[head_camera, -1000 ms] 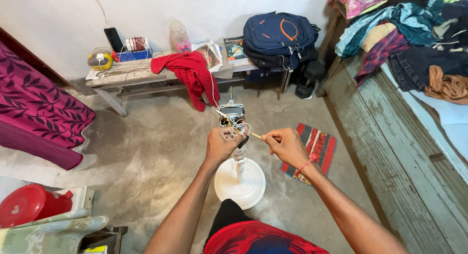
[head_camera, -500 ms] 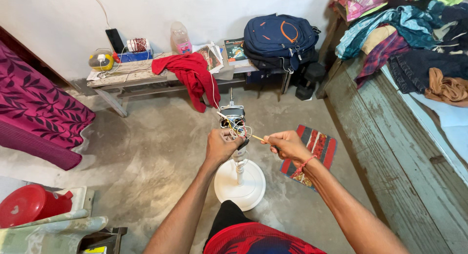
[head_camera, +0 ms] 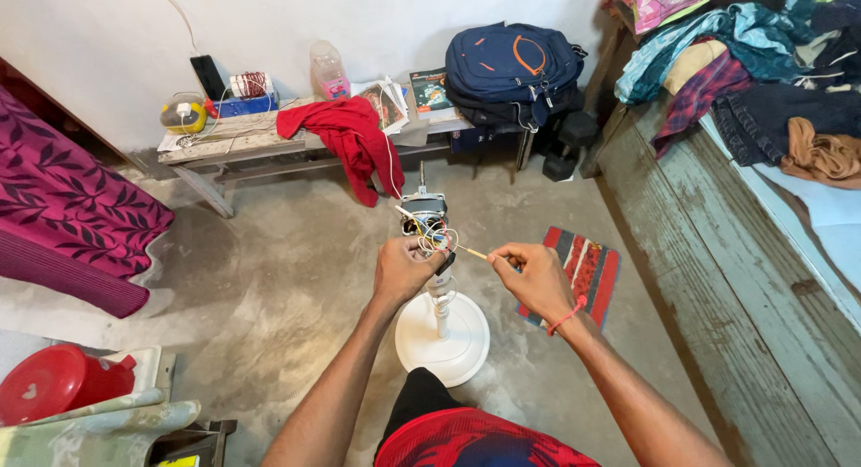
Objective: The person repairs a pedestal fan in a bedroom. They use a screwdriver to unscrew and open the fan head, remove the front grille and blade, then handle and arrange the fan's internal wires while working on the motor housing.
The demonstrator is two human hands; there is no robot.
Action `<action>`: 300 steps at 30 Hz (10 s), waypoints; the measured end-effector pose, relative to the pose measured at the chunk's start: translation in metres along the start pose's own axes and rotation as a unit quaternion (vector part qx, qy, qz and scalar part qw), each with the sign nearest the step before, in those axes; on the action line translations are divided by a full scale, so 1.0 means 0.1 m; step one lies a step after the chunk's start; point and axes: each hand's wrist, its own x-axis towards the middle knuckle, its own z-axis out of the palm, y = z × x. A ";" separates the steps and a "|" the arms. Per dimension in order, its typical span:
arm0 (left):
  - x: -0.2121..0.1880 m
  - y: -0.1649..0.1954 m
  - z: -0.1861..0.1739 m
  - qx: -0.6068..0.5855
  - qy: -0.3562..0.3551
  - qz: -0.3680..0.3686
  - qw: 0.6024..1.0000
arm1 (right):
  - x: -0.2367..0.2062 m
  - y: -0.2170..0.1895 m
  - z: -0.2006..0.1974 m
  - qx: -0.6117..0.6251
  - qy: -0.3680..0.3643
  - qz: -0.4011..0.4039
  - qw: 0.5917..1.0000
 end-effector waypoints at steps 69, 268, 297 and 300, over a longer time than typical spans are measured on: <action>0.04 -0.04 0.04 0.007 0.009 0.005 1.000 | 0.05 -0.05 0.01 -0.078 -0.012 -0.166 0.983; 0.00 -0.36 0.05 -0.085 -0.043 0.060 0.994 | 0.12 0.08 0.00 -0.051 -0.108 -0.066 0.991; -0.15 0.08 0.10 0.052 0.052 0.009 0.997 | 0.15 0.03 0.04 -0.058 -0.085 -0.061 0.993; -0.15 0.08 0.08 0.058 0.048 -0.001 0.997 | 0.14 0.03 0.04 -0.052 -0.080 -0.077 0.992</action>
